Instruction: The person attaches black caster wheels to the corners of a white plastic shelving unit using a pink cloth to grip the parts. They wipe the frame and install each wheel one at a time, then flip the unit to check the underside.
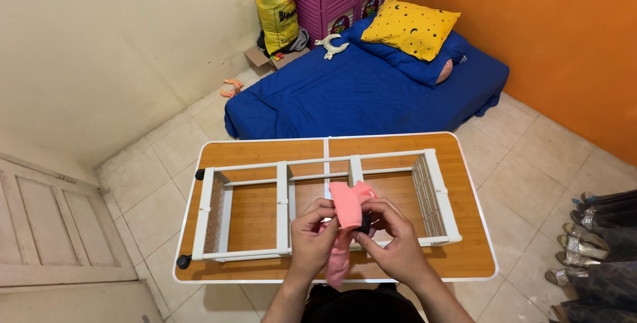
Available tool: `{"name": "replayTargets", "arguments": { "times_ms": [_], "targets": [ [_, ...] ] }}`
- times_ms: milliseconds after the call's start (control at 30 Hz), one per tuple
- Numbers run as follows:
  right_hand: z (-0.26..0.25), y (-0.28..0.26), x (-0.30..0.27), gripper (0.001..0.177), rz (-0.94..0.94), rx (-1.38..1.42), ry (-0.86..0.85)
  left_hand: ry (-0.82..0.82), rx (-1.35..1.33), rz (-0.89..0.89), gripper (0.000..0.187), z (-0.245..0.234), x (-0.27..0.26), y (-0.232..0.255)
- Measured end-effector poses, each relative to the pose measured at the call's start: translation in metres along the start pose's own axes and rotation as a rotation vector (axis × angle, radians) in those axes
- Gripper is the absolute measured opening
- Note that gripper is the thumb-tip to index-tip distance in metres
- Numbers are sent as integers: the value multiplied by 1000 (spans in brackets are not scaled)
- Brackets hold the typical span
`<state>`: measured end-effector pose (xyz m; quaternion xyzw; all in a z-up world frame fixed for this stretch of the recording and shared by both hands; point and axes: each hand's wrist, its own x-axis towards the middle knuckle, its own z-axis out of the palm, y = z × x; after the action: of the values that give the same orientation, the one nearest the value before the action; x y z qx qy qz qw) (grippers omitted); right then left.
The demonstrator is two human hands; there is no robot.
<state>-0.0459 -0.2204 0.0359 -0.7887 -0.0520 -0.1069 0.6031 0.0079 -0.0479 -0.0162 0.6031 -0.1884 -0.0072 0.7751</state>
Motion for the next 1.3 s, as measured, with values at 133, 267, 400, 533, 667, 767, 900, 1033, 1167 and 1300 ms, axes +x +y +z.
{"name": "replayTargets", "arguments": {
  "times_ms": [133, 267, 400, 533, 667, 767, 900, 1033, 1167, 1300],
  "targets": [
    [20, -1, -2, 41, -14, 39, 62, -24, -103, 33, 21, -7, -8, 10],
    [39, -1, -7, 37, -16, 32, 116, -125, -109, -73, 34, -25, -11, 19],
    [56, -4, -12, 33, -44, -49, 188, -148, -202, -237, 32, -43, -15, 9],
    [69, -10, -16, 36, -29, -3, 232, -143, -207, -284, 25, -55, -16, -1],
    [79, -12, -24, 42, 16, 221, 272, -137, -200, -264, 20, -59, -11, 10],
    [83, -5, -29, 44, -10, 208, 338, -131, -33, -237, 27, -58, -11, 27],
    [73, 10, -33, 31, -72, 220, 303, -194, 428, -127, 28, -56, -7, 35],
    [61, 12, -34, 25, 46, 166, 150, -260, 362, 71, 27, -48, -9, 29],
    [52, -1, -31, 50, 255, 80, 65, -241, 56, -133, 36, -31, -13, 20],
    [28, -9, -28, 44, 178, 25, 82, -317, -200, -263, 43, -12, -3, 17]
  ]
}}
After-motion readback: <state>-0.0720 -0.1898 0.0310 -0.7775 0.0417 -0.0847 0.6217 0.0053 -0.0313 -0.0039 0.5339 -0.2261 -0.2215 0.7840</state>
